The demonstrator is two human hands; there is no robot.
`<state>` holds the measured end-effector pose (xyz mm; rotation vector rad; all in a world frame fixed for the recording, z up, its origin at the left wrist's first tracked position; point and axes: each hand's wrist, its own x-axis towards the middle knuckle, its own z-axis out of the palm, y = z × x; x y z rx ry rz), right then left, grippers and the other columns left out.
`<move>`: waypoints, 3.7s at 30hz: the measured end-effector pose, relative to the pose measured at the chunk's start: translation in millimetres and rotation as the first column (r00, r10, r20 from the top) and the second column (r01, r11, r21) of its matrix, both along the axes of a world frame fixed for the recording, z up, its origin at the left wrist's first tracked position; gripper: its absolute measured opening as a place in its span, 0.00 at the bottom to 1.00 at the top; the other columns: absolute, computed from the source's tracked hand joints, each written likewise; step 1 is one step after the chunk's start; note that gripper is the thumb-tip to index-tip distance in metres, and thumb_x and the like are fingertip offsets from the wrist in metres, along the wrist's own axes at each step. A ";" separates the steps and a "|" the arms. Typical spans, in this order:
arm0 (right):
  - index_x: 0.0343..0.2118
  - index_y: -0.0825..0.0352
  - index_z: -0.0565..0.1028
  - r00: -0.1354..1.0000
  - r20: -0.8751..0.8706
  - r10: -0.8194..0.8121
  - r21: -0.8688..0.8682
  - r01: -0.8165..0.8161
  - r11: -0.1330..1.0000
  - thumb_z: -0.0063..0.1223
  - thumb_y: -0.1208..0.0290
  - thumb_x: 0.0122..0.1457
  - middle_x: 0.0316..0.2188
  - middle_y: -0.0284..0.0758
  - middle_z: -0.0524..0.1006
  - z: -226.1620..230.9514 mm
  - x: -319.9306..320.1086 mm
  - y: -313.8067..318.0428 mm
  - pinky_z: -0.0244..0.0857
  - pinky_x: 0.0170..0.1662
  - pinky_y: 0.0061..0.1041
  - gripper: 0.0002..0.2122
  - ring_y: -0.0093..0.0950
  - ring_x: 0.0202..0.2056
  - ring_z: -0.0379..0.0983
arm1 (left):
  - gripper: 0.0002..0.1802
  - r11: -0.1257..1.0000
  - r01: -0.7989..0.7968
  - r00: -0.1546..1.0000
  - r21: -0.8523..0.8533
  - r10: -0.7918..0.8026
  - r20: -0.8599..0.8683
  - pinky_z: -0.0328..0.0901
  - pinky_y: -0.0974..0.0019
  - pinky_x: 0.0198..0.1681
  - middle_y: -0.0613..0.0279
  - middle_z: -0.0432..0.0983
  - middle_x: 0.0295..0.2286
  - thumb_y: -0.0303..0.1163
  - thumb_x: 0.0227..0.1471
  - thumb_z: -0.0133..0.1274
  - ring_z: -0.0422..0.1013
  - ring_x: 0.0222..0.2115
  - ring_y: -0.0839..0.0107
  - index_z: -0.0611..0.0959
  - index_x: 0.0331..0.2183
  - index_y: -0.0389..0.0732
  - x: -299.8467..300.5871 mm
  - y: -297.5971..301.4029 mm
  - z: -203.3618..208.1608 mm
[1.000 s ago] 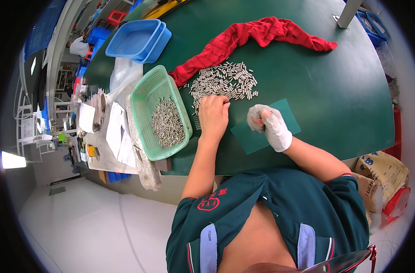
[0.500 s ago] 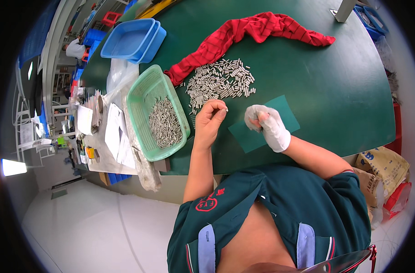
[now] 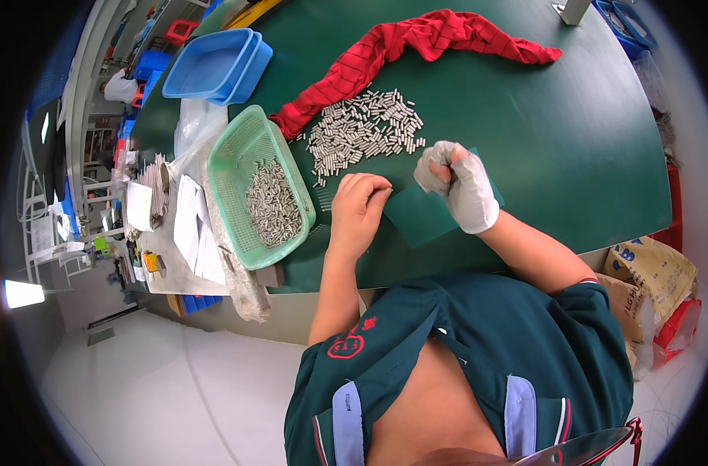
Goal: The person picks small metal pins from a basket and inserts them into a workpiece using a manual punch tool.
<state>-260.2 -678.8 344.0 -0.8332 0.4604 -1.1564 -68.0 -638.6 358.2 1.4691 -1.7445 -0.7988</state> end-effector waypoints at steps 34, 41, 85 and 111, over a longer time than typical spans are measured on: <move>0.17 0.61 0.59 0.985 0.168 0.043 0.279 -0.090 0.956 0.37 0.45 0.64 0.13 0.26 0.54 2.5 5.3 -5.6 0.47 0.27 0.24 0.25 0.21 0.18 0.46 | 0.05 0.989 0.119 0.914 -0.085 -0.076 0.399 0.64 0.58 0.37 0.58 0.73 0.27 0.21 0.42 0.57 0.68 0.32 0.56 0.78 0.27 0.37 -29.1 9.6 -8.4; 0.17 0.61 0.59 0.988 0.139 0.073 0.256 -0.107 0.961 0.36 0.45 0.65 0.13 0.26 0.54 -0.3 5.6 -5.7 0.47 0.28 0.24 0.25 0.21 0.18 0.46 | 0.05 0.990 0.116 0.914 -0.084 -0.073 0.400 0.64 0.58 0.36 0.58 0.73 0.27 0.21 0.42 0.57 0.68 0.31 0.56 0.78 0.27 0.37 -29.4 10.0 -7.5; 0.18 0.61 0.58 0.988 -0.110 0.112 -0.049 -0.118 0.992 0.40 0.39 0.61 0.15 0.26 0.57 -4.6 9.3 10.2 0.48 0.26 0.21 0.28 0.20 0.20 0.52 | 0.05 0.954 -0.122 0.889 -0.272 -0.017 -0.458 0.59 0.73 0.36 0.62 0.68 0.30 0.20 0.50 0.57 0.64 0.33 0.72 0.76 0.31 0.37 54.7 44.1 22.5; 0.20 0.62 0.58 0.982 -0.146 0.119 -0.015 -0.122 0.992 0.39 0.38 0.61 0.16 0.28 0.57 -2.5 8.7 12.3 0.50 0.27 0.22 0.28 0.22 0.21 0.53 | 0.08 0.941 -0.061 0.870 -0.334 0.214 0.444 0.63 0.58 0.41 0.59 0.73 0.29 0.25 0.43 0.60 0.67 0.35 0.57 0.80 0.30 0.40 16.3 -35.7 -24.9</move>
